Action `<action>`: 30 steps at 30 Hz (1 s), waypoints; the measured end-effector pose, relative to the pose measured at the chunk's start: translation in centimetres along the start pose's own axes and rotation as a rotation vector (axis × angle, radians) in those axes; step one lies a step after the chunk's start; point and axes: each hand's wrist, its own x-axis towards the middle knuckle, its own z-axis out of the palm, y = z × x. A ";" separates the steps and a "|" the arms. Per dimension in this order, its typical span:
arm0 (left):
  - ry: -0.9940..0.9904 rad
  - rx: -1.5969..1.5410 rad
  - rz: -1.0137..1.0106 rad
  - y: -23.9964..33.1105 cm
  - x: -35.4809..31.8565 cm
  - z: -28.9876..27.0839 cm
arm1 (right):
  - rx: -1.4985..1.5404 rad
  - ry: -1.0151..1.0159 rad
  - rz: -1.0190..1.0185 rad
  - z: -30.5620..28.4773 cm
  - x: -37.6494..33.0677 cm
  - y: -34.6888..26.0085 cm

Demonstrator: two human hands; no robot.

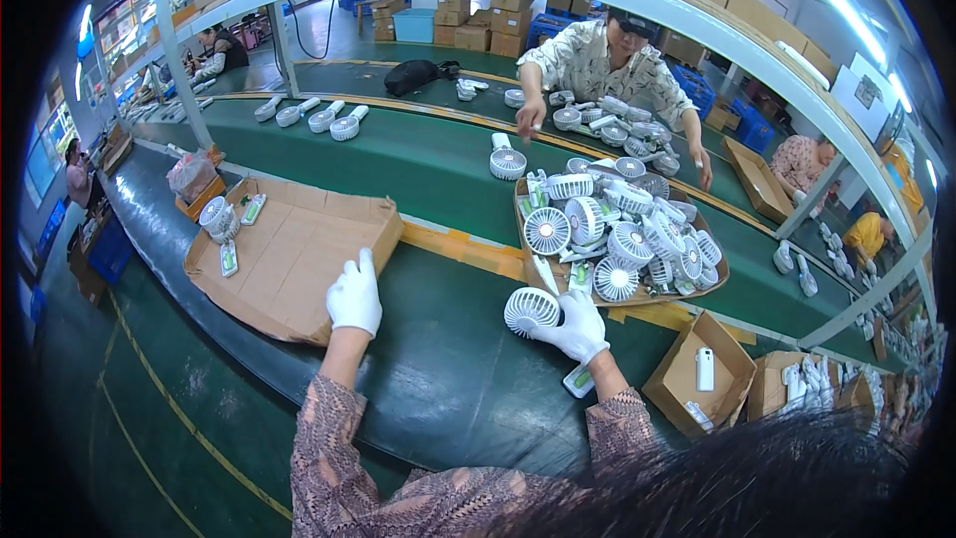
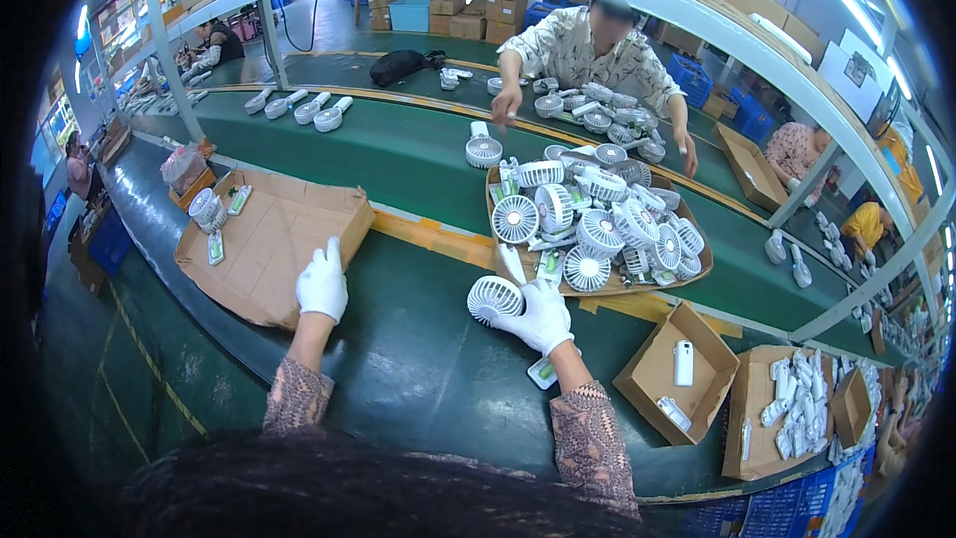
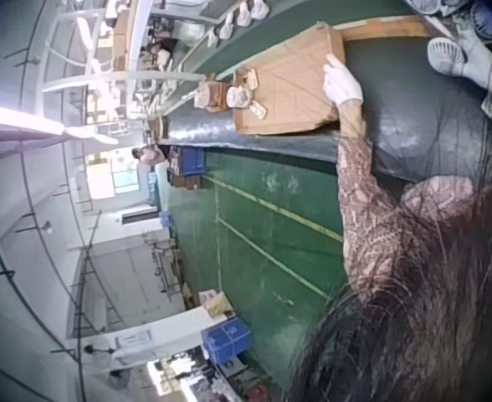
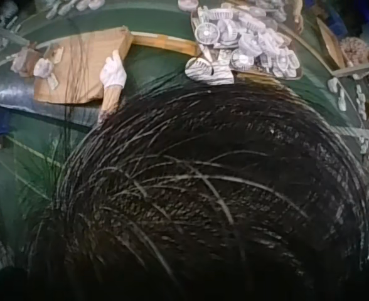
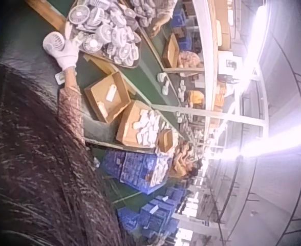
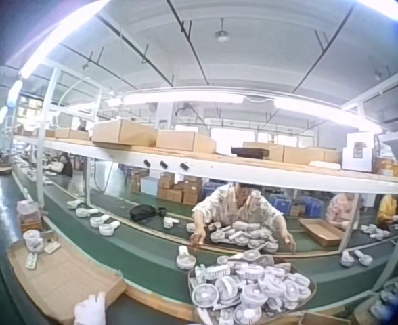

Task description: The person assembles portable fans by picking up fan components from a cardboard box and fitting them together by hand.

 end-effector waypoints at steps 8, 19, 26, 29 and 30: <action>0.093 0.074 0.081 0.2 4.3 -3.1 | 0.055 -0.126 -0.167 1.2 -2.5 -5.5; 0.029 -0.083 0.123 0.1 8.7 -3.6 | 0.237 -0.344 -0.352 4.8 -10.6 -12.4; -0.116 -0.441 0.116 1.2 8.4 -1.1 | 0.562 -0.917 -0.346 7.8 -11.7 -13.2; -0.118 -0.698 0.069 0.8 6.6 -1.6 | 0.813 -0.833 -0.167 7.3 -12.6 -12.7; -0.117 -0.804 0.009 0.0 5.8 -1.9 | 0.992 -0.718 -0.063 6.2 -12.5 -12.8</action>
